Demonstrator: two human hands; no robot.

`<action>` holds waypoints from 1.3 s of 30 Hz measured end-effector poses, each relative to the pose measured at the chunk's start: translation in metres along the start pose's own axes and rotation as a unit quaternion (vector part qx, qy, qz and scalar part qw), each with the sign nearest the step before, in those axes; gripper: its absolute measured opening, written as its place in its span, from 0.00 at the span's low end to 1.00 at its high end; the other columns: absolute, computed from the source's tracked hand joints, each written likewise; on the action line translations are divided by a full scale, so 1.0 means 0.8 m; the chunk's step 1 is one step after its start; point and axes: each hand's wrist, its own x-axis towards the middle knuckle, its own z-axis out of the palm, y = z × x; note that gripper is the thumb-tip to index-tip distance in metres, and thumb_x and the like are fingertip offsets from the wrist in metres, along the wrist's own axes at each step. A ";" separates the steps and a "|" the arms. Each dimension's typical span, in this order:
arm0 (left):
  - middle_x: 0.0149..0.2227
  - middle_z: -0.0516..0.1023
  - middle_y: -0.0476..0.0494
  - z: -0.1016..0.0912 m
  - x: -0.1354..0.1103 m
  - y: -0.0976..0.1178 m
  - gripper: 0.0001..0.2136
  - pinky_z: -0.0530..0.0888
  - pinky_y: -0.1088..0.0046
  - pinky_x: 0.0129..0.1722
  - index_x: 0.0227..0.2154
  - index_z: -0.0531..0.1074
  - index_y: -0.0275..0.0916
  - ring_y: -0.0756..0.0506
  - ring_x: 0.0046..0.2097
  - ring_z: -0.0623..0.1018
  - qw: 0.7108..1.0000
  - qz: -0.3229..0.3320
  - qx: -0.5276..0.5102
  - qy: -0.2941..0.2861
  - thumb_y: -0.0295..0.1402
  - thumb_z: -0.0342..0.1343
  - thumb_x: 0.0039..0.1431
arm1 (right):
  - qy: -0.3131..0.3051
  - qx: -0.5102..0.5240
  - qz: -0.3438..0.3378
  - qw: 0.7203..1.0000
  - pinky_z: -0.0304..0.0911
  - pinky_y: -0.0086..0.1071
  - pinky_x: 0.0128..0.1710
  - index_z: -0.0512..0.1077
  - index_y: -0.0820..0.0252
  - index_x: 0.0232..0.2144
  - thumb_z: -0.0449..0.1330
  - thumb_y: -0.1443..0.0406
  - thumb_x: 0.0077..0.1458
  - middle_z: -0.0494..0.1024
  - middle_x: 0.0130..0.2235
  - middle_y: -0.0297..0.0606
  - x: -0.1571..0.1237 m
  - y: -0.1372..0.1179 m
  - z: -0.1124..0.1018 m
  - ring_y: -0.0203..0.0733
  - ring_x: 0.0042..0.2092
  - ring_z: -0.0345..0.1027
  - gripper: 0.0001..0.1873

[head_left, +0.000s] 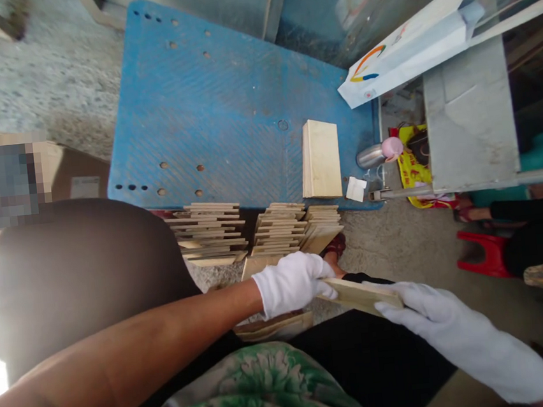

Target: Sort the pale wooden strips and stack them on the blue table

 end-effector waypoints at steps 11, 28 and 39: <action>0.39 0.79 0.30 0.001 -0.001 -0.009 0.16 0.73 0.60 0.39 0.42 0.74 0.30 0.33 0.42 0.79 0.951 -0.102 0.291 -0.034 0.37 0.56 0.55 | -0.041 -0.143 0.017 0.989 0.65 0.39 0.49 0.71 0.50 0.52 0.48 0.58 0.64 0.77 0.47 0.40 0.014 0.056 0.023 0.45 0.43 0.73 0.19; 0.35 0.78 0.24 0.004 -0.007 0.000 0.11 0.74 0.57 0.32 0.36 0.74 0.23 0.30 0.38 0.79 0.919 -0.085 0.366 -0.114 0.18 0.48 0.54 | -0.278 -0.144 0.156 0.937 0.65 0.37 0.39 0.74 0.57 0.42 0.55 0.58 0.57 0.77 0.42 0.47 0.190 0.003 0.070 0.53 0.41 0.74 0.15; 0.33 0.76 0.24 0.015 -0.006 -0.015 0.12 0.71 0.60 0.29 0.37 0.71 0.23 0.30 0.35 0.79 0.910 -0.076 0.401 -0.076 0.17 0.45 0.53 | -0.267 -0.151 0.135 0.942 0.65 0.40 0.43 0.75 0.62 0.41 0.58 0.59 0.57 0.78 0.41 0.51 0.238 0.036 0.125 0.54 0.43 0.74 0.15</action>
